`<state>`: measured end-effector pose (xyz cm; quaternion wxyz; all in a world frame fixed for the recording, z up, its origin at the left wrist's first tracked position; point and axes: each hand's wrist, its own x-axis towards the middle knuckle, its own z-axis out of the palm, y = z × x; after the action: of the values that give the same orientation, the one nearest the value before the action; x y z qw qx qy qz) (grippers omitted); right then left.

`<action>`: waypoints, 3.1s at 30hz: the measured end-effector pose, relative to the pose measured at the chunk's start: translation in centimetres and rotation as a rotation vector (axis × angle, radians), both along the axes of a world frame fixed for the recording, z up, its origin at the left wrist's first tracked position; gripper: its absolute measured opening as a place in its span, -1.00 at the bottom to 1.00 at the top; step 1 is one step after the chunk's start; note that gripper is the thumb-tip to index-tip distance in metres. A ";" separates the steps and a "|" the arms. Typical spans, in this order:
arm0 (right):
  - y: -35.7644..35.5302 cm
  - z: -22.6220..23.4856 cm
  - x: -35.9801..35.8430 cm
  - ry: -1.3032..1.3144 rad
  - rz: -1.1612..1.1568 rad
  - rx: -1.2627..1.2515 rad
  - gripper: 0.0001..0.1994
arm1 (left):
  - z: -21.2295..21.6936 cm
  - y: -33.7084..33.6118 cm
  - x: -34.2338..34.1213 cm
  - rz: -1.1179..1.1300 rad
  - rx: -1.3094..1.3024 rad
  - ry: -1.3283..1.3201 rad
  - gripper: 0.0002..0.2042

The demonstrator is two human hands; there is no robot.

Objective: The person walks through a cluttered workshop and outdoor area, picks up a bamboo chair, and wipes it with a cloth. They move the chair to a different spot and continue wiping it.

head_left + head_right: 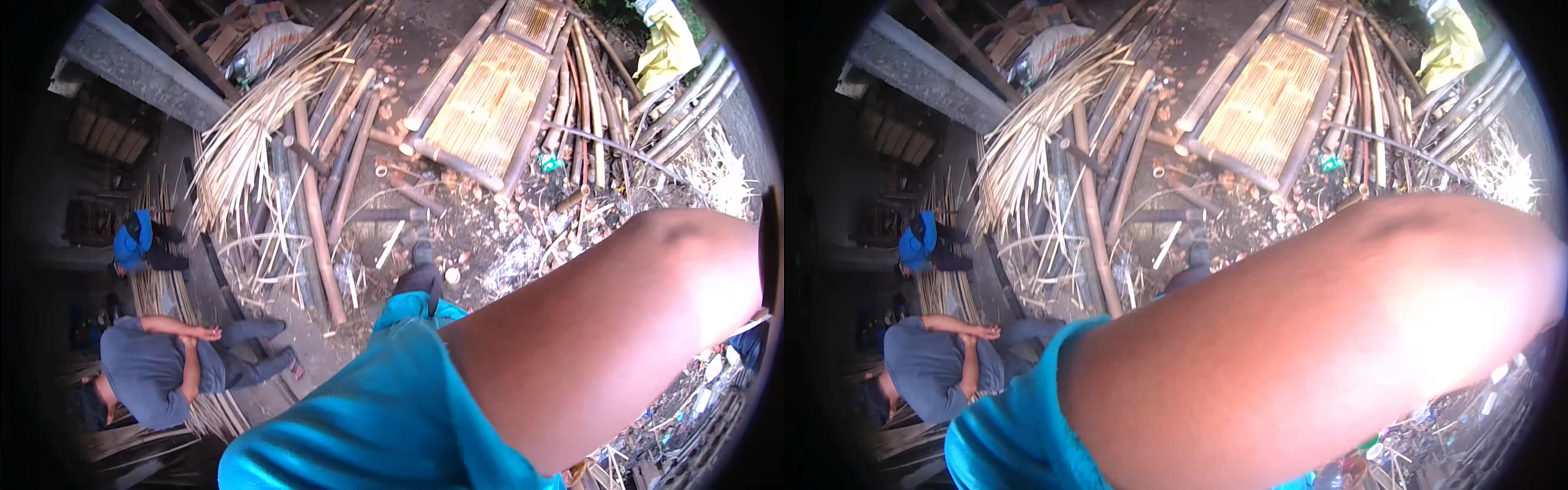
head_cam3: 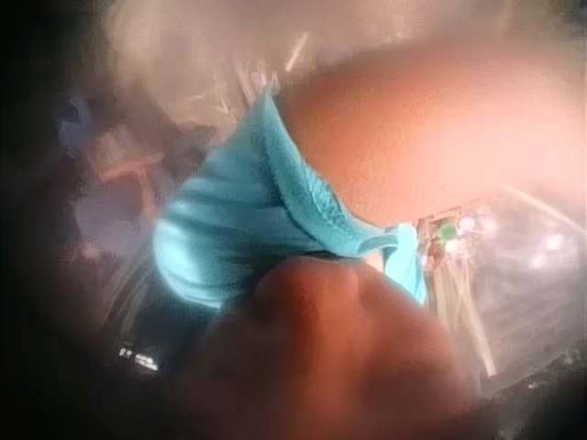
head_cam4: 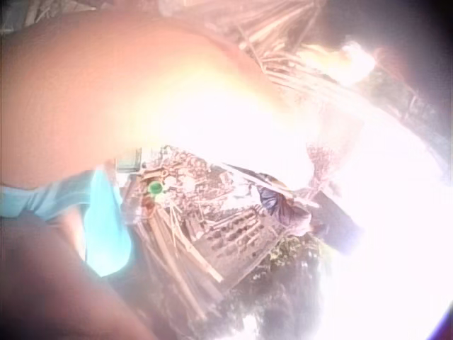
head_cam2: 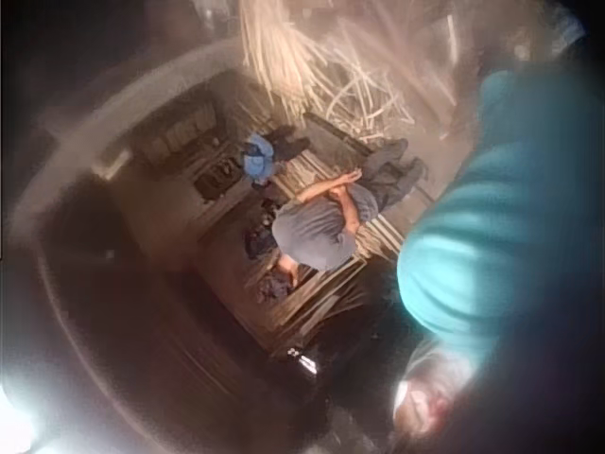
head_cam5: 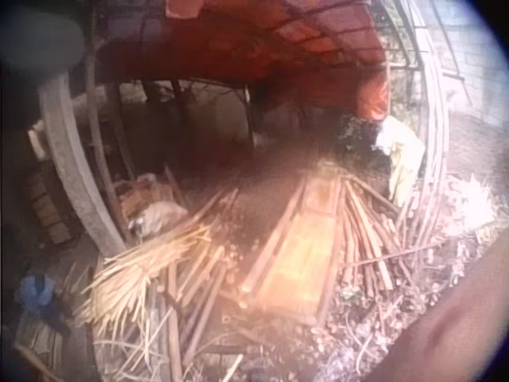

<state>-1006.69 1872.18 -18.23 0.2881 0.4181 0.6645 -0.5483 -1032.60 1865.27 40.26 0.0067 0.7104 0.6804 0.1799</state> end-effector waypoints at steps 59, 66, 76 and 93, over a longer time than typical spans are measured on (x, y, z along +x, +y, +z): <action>-46.9 -4.0 -68.8 0.069 0.746 0.171 -0.55 | -62.2 -93.2 -13.5 2.523 1.050 -1.499 -0.71; -60.7 5.0 -74.1 0.315 0.943 0.271 -0.43 | -60.0 -106.5 -18.3 2.654 1.201 -1.576 -0.66; -54.2 -8.0 -73.7 0.004 0.666 0.477 -0.37 | -60.2 -100.8 -33.1 2.171 0.410 -1.965 -0.66; -58.4 2.9 -118.9 0.304 -0.018 0.042 -0.62 | -54.9 -107.9 -87.1 2.121 0.485 -1.547 -0.71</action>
<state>-1125.55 1813.75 -15.31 0.1703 0.3422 0.7081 -0.5937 -1119.67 1757.35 -14.64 0.1203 -0.4595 0.6724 0.5677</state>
